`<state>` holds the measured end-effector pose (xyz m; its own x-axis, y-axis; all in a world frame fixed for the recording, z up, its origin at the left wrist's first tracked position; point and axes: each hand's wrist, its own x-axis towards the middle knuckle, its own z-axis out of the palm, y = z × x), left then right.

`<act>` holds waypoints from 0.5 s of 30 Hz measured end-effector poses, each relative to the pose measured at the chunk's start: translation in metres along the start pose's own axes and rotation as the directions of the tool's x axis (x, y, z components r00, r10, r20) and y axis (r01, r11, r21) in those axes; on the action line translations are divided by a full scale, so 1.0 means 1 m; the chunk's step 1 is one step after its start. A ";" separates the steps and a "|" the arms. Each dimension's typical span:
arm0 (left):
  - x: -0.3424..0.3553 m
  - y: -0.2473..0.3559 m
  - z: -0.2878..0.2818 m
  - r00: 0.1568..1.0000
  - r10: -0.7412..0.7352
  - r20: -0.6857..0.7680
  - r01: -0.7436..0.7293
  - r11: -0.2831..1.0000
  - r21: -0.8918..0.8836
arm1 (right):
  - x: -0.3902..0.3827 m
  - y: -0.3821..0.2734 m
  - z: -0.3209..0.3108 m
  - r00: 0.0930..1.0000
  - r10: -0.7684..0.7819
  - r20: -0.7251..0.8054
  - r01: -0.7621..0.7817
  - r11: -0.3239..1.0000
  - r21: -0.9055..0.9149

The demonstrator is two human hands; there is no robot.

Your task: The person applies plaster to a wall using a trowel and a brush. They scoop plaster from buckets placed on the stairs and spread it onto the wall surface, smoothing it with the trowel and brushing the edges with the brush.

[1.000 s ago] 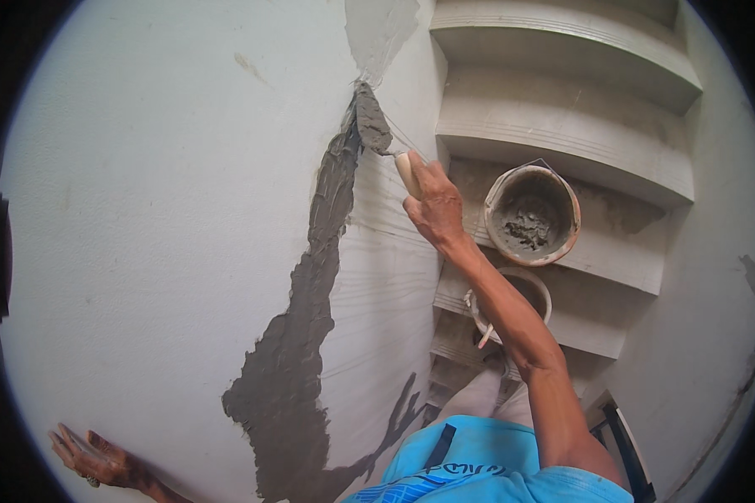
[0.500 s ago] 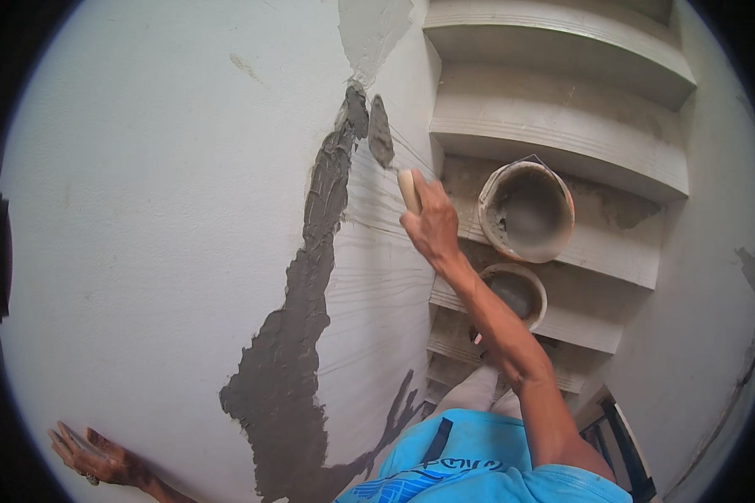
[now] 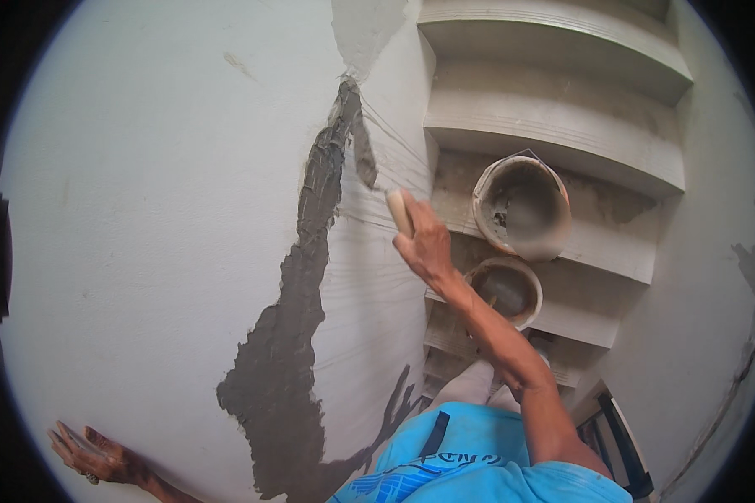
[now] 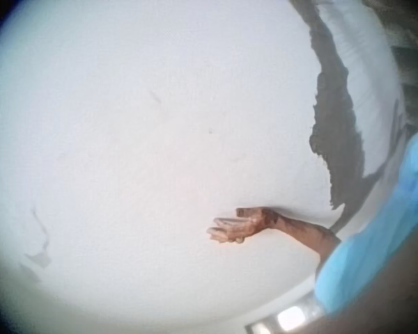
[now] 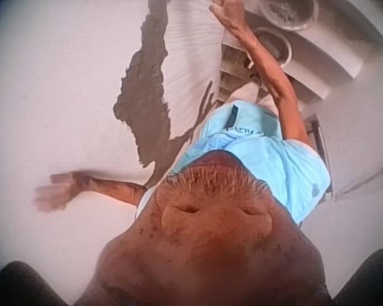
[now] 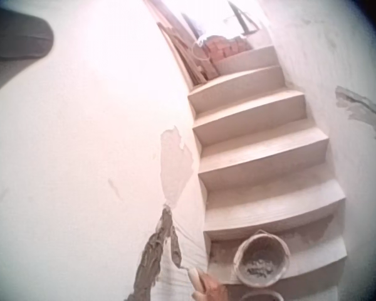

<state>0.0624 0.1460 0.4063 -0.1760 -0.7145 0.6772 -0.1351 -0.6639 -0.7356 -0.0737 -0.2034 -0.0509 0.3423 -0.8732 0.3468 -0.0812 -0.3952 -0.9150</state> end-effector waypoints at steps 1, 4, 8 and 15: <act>0.000 0.002 -0.001 1.000 -0.004 0.003 0.004 1.000 -0.005 | 0.011 0.003 0.003 0.999 0.010 -0.048 -0.009 1.000 0.010; -0.001 -0.002 0.003 1.000 0.009 -0.007 -0.009 0.999 -0.045 | 0.039 0.013 0.009 0.996 0.087 -0.003 -0.087 0.994 -0.069; -0.007 -0.020 0.008 0.998 0.020 0.058 -0.019 1.000 -0.015 | 0.016 0.000 0.033 0.997 0.071 0.036 -0.070 0.997 -0.040; -0.012 -0.022 0.005 0.998 -0.003 0.066 -0.001 0.998 0.056 | -0.019 -0.007 0.009 0.988 0.141 0.068 -0.149 0.979 0.136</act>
<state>0.0725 0.1685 0.4146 -0.1108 -0.7257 0.6790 -0.0804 -0.6744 -0.7340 -0.0711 -0.1814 -0.0533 0.3899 -0.8990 0.1994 -0.0031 -0.2179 -0.9760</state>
